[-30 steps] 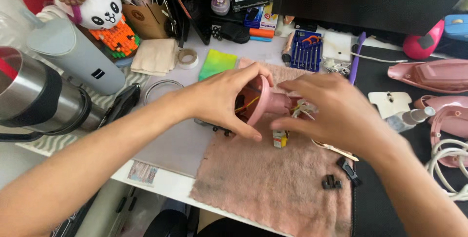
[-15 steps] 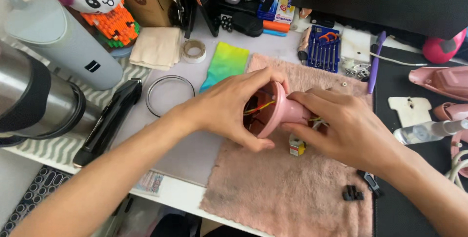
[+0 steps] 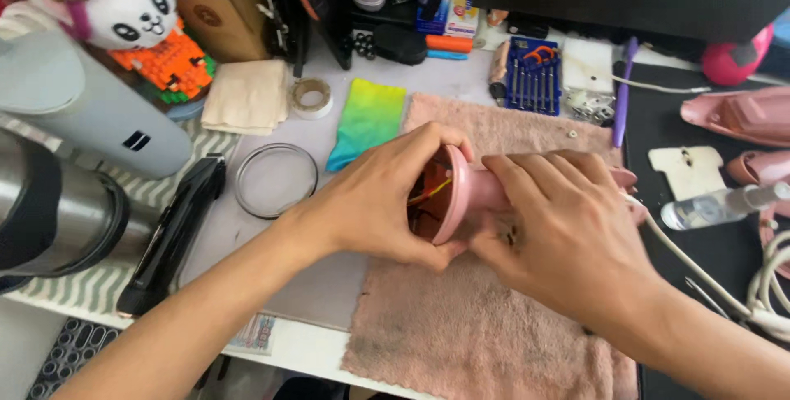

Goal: The person repairs a pink hairdryer by hand, connecting internal wires to a black switch component and securing them with a small screwdriver. They then tuck the wiring into the hairdryer casing.

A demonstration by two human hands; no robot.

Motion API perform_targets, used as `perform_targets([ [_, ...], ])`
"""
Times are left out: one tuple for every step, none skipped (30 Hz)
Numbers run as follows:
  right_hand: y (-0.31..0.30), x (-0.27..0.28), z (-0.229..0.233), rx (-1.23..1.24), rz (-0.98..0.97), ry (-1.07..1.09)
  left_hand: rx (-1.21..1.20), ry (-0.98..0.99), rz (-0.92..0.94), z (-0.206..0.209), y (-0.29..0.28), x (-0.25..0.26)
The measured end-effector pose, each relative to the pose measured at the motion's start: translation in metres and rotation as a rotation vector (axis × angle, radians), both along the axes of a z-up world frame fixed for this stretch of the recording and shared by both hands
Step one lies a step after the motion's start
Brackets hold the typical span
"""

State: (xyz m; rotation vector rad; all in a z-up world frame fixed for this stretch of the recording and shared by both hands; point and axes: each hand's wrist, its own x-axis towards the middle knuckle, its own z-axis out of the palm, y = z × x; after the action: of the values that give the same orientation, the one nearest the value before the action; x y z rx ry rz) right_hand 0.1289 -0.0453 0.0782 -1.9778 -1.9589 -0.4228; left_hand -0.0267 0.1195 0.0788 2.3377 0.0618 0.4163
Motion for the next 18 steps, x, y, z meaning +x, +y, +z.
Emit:
perform_targets([
  [0.000,-0.002,-0.001,-0.001,-0.011,0.001,-0.001,0.001,-0.011,-0.001,0.000,0.001],
  [0.001,-0.004,-0.003,0.018,-0.021,-0.008,-0.002,-0.002,-0.005,-0.001,0.000,0.001],
  [0.002,-0.006,-0.004,0.037,-0.026,-0.017,-0.002,-0.005,0.006,-0.002,0.001,0.001],
  [0.002,-0.006,-0.005,0.036,-0.034,-0.015,-0.003,-0.003,-0.001,-0.002,0.000,0.002],
  [0.002,-0.007,-0.006,0.041,-0.040,-0.020,0.002,-0.006,-0.002,-0.001,0.000,0.002],
  [0.002,-0.008,-0.007,0.046,-0.047,-0.024,0.007,-0.008,-0.002,-0.001,0.000,0.001],
  [0.002,-0.009,-0.008,0.045,-0.049,-0.023,0.007,-0.007,-0.004,-0.001,0.000,0.001],
  [0.002,-0.011,-0.009,0.021,-0.085,-0.015,0.008,0.011,-0.001,-0.001,0.000,0.002],
  [0.002,-0.011,-0.010,-0.003,-0.122,-0.010,0.011,0.027,0.001,-0.001,0.000,0.003],
  [0.002,-0.013,-0.011,-0.003,-0.126,-0.011,0.011,0.026,-0.002,-0.001,0.000,0.003],
  [0.002,-0.015,-0.012,0.029,-0.140,-0.009,0.006,0.031,0.008,-0.001,-0.001,0.003],
  [0.003,-0.016,-0.013,0.062,-0.155,-0.008,0.001,0.035,0.018,-0.001,-0.001,0.003],
  [0.003,-0.017,-0.014,0.061,-0.156,-0.005,0.000,0.038,0.016,0.000,-0.001,0.003],
  [0.004,-0.017,-0.014,0.067,-0.158,0.027,0.004,0.034,0.023,0.000,0.000,0.003],
  [0.004,-0.018,-0.015,0.072,-0.160,0.059,0.006,0.031,0.031,0.000,-0.001,0.002],
  [0.003,-0.019,-0.016,0.069,-0.161,0.063,0.004,0.035,0.030,0.000,-0.001,0.002],
  [0.003,-0.018,-0.016,0.080,-0.150,0.085,0.003,0.037,0.024,0.000,-0.001,0.002],
  [0.003,-0.018,-0.016,0.091,-0.139,0.107,0.002,0.040,0.019,0.001,-0.001,0.003],
])
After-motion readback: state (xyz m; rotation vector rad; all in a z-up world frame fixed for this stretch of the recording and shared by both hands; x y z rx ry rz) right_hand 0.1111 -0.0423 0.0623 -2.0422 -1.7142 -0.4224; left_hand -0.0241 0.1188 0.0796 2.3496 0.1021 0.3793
